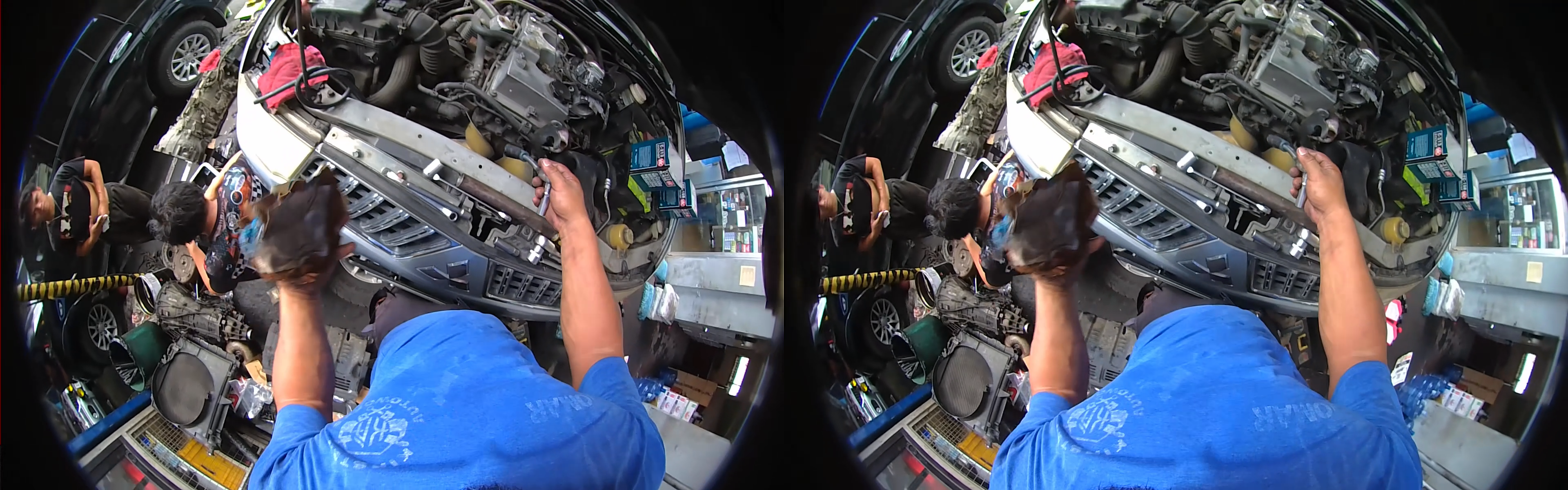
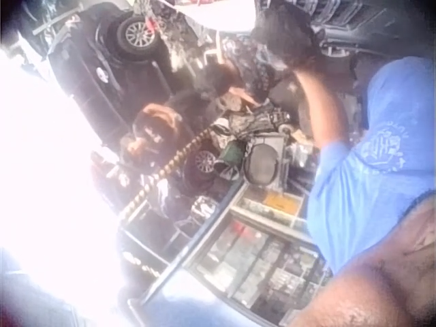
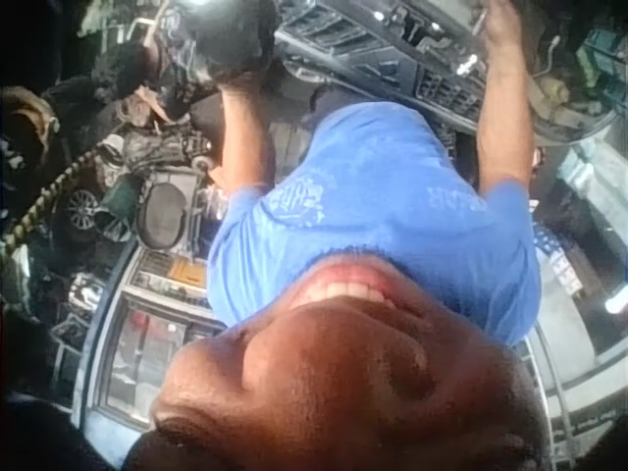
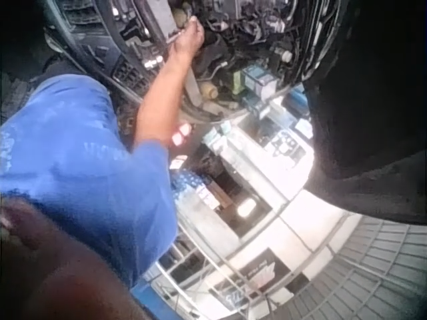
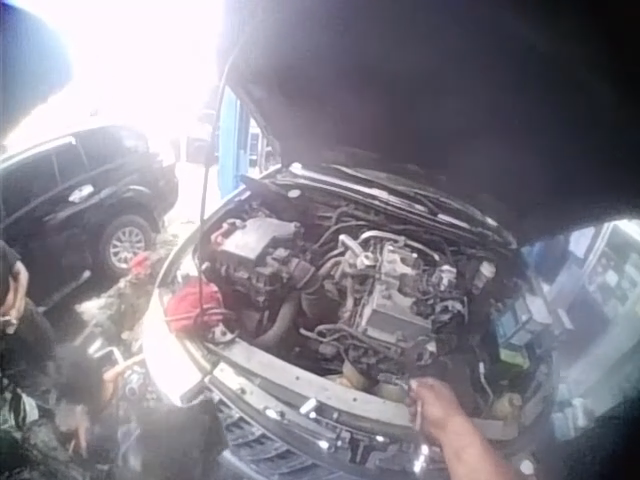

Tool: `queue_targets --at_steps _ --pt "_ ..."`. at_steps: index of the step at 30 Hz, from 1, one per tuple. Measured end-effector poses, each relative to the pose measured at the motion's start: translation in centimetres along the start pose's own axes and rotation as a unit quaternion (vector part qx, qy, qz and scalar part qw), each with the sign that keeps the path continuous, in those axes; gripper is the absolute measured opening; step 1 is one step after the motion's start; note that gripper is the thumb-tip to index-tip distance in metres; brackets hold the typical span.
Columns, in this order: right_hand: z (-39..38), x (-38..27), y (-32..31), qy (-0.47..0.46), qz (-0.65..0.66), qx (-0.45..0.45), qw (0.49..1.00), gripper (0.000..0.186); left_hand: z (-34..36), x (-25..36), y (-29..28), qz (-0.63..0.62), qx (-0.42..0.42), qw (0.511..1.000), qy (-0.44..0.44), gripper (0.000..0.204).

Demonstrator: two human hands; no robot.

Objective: Repairing and maintaining engine components using hand tools in a service bay.

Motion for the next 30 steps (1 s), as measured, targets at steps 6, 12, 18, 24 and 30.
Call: queue_targets --at_steps 6,12,18,24,30 --pt "5.4 4.1 -0.4 0.022 -0.047 -0.035 0.998 0.032 1.5 6.6 1.0 -0.068 0.032 0.989 0.128 0.076" --pt "6.5 3.3 0.6 0.058 -0.132 -0.022 0.989 0.032 1.1 9.2 0.7 -0.039 0.083 0.965 0.245 0.046" --pt "6.6 4.5 0.0 0.067 -0.117 -0.016 0.991 0.038 -2.5 3.1 11.0 -0.512 -0.262 0.802 -0.158 0.047" --pt "6.1 4.8 -0.9 0.047 -0.08 0.009 0.996 0.031 -0.1 7.3 9.6 -0.861 -0.345 0.334 -0.169 0.062" --pt "5.6 5.8 -1.6 0.016 -0.112 0.017 0.993 0.031 5.5 10.4 4.5 -0.892 -0.415 0.127 -0.124 0.092"
Point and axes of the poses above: each hand's wrist, its own z-axis towards the middle knuckle, its own y-axis out of the palm, x = y × z, the point moved 6 cm from there along z, towards the middle knuckle, and after that the axes turned 15 degrees about -y, right-handed, at the moved point
